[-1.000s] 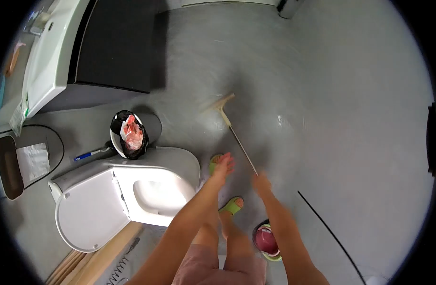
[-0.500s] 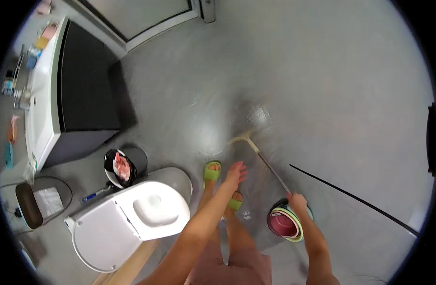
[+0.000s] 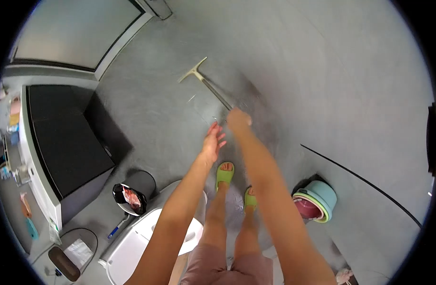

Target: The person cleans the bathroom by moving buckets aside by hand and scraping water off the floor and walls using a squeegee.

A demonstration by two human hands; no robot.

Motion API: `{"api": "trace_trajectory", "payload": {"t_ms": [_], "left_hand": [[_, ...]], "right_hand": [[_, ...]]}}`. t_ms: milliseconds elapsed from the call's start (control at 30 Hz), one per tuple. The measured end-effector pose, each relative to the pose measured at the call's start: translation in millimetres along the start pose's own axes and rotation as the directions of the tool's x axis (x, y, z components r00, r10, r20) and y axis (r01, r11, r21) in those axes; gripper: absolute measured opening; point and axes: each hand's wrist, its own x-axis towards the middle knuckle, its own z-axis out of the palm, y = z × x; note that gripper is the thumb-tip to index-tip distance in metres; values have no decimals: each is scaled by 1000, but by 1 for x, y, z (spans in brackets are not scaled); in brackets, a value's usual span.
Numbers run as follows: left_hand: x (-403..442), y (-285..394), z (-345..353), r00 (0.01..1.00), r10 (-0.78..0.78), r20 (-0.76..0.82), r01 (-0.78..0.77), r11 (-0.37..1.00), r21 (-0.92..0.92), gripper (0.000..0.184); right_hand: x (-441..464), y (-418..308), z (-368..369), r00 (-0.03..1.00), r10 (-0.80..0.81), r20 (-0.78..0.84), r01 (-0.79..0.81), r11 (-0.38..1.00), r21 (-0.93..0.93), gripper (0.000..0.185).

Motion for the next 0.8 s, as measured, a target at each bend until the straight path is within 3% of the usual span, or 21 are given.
{"api": "trace_trajectory", "payload": {"t_ms": [133,167,200,233,267,300,333,433,500,600,667,700,733,767,800], "left_hand": [[5,-53,16,989,-132,62,133,991,-12,59],[1,-64,23,979,-189,79,191,982,-16,59],[-7,-76,30,964,-247,98,250,968,-16,59],[-14,-87,35,961,-256,108,258,966,-6,59],[-20,-96,41,947,-300,113,303,953,-1,58],[-28,-107,48,932,-344,118,346,938,1,57],[-34,-117,54,929,-346,128,348,937,9,57],[-54,-140,69,897,-420,138,416,907,58,56],[-58,-143,77,845,-504,178,476,861,177,56],[-59,-136,86,813,-545,207,447,811,378,54],[-47,-123,93,844,-498,199,408,837,364,53],[-44,-114,92,876,-449,176,379,866,325,53],[-34,-96,95,913,-359,194,294,908,299,53],[-25,-76,98,941,-270,206,210,939,273,53],[-19,-63,99,944,-243,223,183,948,260,52]], "right_hand": [[-66,126,62,996,59,72,-58,998,-13,31],[-92,165,101,978,199,-55,-186,965,187,32],[-126,197,120,973,228,-29,-219,958,183,33],[-172,207,107,944,328,46,-328,908,260,37],[-211,223,102,921,325,216,-354,928,113,36],[-245,238,113,872,415,259,-451,887,99,37],[-283,246,112,880,420,224,-436,900,26,38],[-355,251,98,848,468,249,-490,871,32,38],[-375,252,96,909,396,132,-404,913,45,37],[-356,224,55,918,385,92,-392,917,77,35],[-260,197,54,962,274,22,-274,950,152,33],[-251,194,54,951,307,-14,-296,928,226,28],[-163,188,94,971,60,-232,-7,975,220,26],[-132,158,53,977,76,-201,-33,977,212,23],[-122,156,54,948,-17,-319,59,990,125,18]]}}
